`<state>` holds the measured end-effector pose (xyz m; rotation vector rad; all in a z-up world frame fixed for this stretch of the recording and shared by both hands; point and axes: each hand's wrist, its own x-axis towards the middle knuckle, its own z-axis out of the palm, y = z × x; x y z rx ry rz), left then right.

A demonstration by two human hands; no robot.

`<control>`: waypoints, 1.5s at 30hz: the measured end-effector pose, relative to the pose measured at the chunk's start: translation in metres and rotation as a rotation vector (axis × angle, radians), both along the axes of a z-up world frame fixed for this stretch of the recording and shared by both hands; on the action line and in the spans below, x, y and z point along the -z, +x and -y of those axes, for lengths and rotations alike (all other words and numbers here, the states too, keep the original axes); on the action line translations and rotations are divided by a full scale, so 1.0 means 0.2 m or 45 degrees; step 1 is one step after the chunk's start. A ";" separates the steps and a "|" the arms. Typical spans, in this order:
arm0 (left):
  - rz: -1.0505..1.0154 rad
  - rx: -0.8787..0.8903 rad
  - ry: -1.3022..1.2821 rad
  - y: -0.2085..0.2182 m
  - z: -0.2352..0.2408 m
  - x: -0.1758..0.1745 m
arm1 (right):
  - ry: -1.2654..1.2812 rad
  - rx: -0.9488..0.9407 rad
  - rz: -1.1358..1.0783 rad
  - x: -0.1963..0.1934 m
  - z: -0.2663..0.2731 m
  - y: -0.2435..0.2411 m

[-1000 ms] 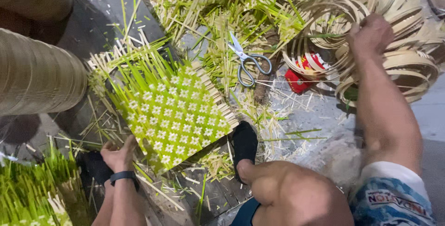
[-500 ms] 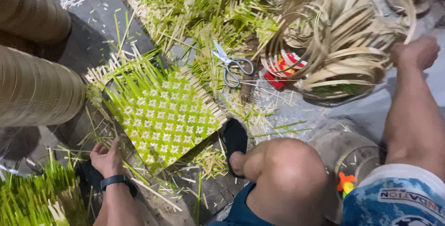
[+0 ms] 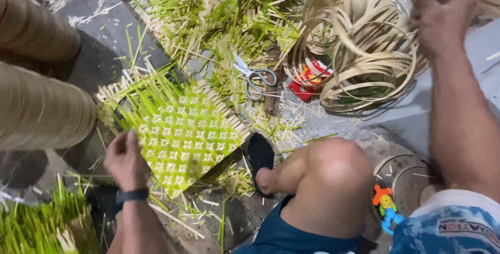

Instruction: The person trims the edges of a green and white patterned bamboo mat using shears. They repeatedly place the mat on a wooden block, cut the protruding bamboo strips, flip the mat, and stack the finished pieces.

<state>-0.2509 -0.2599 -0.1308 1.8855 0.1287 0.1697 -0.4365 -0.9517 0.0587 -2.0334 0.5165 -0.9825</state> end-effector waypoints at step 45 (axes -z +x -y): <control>-0.228 0.334 -1.713 -0.11 0.36 -0.30 | 0.485 -1.011 -0.453 0.09 -1.65 0.78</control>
